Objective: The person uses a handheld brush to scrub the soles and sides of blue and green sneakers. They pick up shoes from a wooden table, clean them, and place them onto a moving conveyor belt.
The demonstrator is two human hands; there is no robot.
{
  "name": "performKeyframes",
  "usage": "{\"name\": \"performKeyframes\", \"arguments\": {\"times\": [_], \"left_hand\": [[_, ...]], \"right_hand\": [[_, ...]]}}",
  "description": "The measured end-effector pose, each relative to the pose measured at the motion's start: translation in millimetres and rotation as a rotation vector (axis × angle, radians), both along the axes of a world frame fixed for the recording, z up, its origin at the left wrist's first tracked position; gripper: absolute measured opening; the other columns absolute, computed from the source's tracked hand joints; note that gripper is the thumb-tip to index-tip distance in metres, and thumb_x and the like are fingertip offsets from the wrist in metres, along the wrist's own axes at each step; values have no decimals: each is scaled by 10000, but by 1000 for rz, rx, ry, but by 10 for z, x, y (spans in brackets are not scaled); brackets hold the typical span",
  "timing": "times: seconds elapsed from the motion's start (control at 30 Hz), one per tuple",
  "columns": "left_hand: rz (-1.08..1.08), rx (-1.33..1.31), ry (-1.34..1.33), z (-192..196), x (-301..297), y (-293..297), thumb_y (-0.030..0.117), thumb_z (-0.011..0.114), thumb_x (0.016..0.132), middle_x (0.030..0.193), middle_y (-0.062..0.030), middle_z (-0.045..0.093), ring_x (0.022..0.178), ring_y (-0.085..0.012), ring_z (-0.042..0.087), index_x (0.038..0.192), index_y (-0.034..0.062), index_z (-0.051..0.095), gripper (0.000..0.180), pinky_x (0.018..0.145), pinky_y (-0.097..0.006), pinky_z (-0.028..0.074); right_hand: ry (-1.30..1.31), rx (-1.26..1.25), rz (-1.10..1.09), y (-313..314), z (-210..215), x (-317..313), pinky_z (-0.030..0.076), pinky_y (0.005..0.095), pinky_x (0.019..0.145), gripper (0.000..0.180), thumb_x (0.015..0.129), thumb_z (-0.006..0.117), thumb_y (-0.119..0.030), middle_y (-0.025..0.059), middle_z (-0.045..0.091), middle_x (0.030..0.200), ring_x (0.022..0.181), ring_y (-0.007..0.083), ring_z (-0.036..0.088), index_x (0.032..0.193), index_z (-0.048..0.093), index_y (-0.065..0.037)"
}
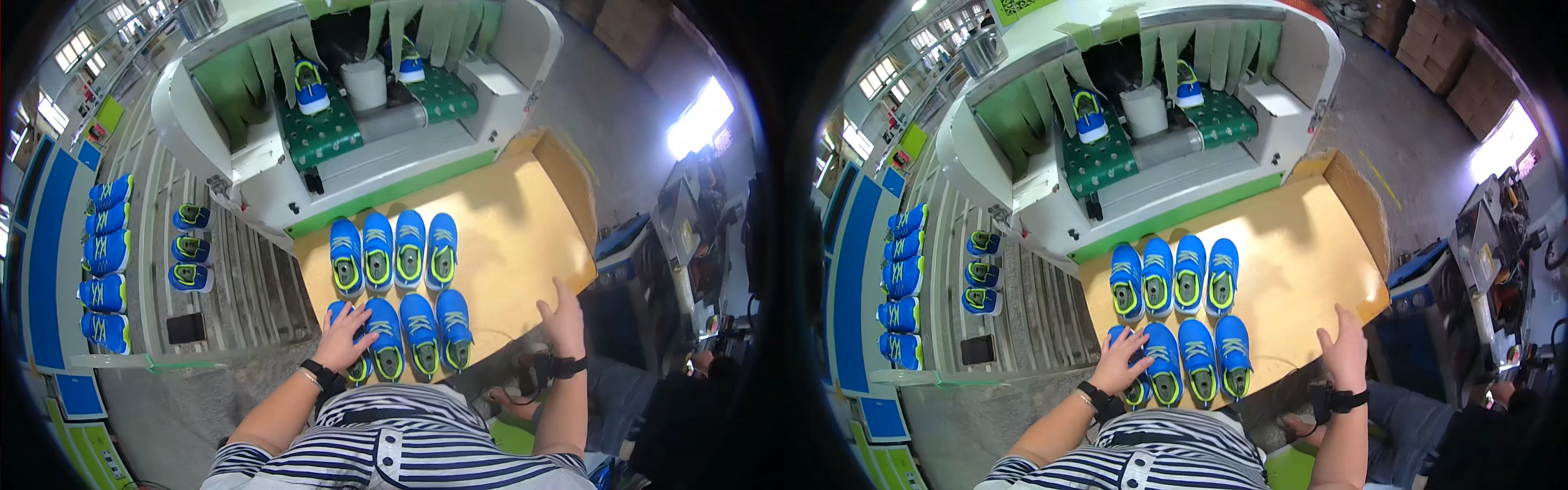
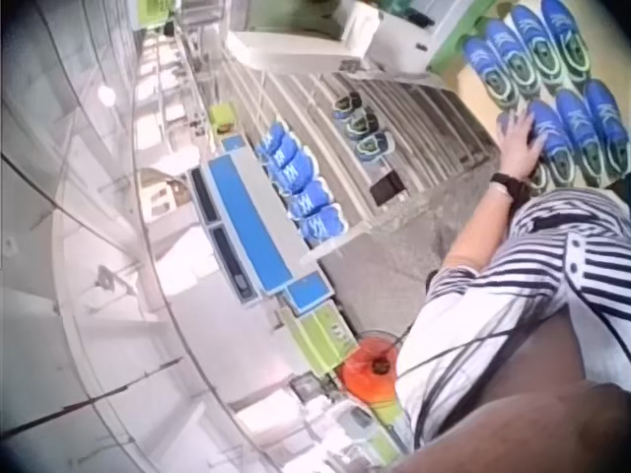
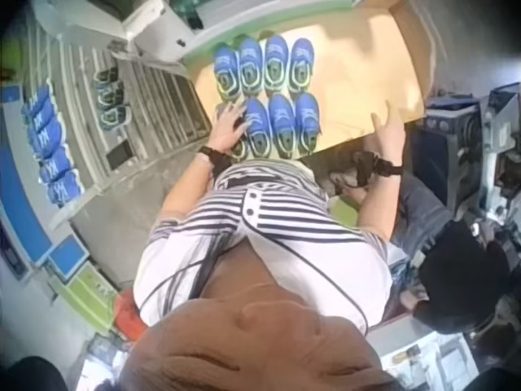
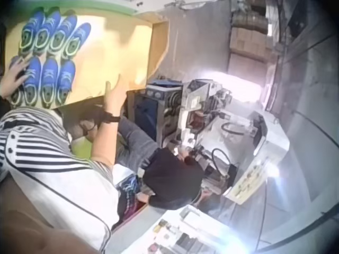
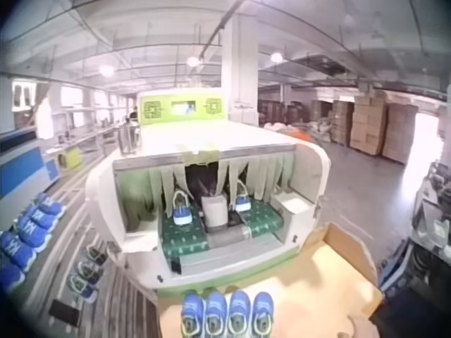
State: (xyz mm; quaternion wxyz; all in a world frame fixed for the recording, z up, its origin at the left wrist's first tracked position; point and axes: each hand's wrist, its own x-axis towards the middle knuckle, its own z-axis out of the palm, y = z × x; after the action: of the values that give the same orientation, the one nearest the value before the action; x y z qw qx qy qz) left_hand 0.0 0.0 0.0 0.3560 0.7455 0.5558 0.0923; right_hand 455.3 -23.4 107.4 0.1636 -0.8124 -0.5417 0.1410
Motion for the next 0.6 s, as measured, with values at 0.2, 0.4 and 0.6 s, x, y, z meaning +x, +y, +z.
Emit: {"name": "performKeyframes", "arguments": {"times": [0.2, 0.4, 0.6], "left_hand": [[17, 28, 2, 69, -2, -132, 469, 649, 950, 1556, -126, 473, 1504, -354, 314, 1438, 115, 558, 611, 1208, -617, 108], [13, 2, -11, 88, 29, -73, 477, 641, 953, 1565, -121, 462, 1510, -352, 302, 1450, 117, 550, 621, 1210, -623, 99], [3, 9, -9, 65, 1, -106, 480, 637, 954, 1571, -114, 455, 1517, -354, 289, 1464, 124, 534, 630, 1206, -635, 104]], "right_hand": [[126, 169, 143, -123, -88, -498, 428, 448, 1086, 461, 939, 701, -229, 243, 600, 1331, 1273, 409, 540, 1316, 578, 5], [463, 249, 188, -435, -1253, -1569, 362, 485, 1136, 433, 954, 664, -208, 263, 484, 1441, 1336, 442, 455, 1347, 582, -47], [406, 257, 282, -433, -1225, -1518, 397, 491, 1080, 365, 919, 685, -184, 245, 503, 1380, 1271, 427, 479, 1252, 610, -53]]}}
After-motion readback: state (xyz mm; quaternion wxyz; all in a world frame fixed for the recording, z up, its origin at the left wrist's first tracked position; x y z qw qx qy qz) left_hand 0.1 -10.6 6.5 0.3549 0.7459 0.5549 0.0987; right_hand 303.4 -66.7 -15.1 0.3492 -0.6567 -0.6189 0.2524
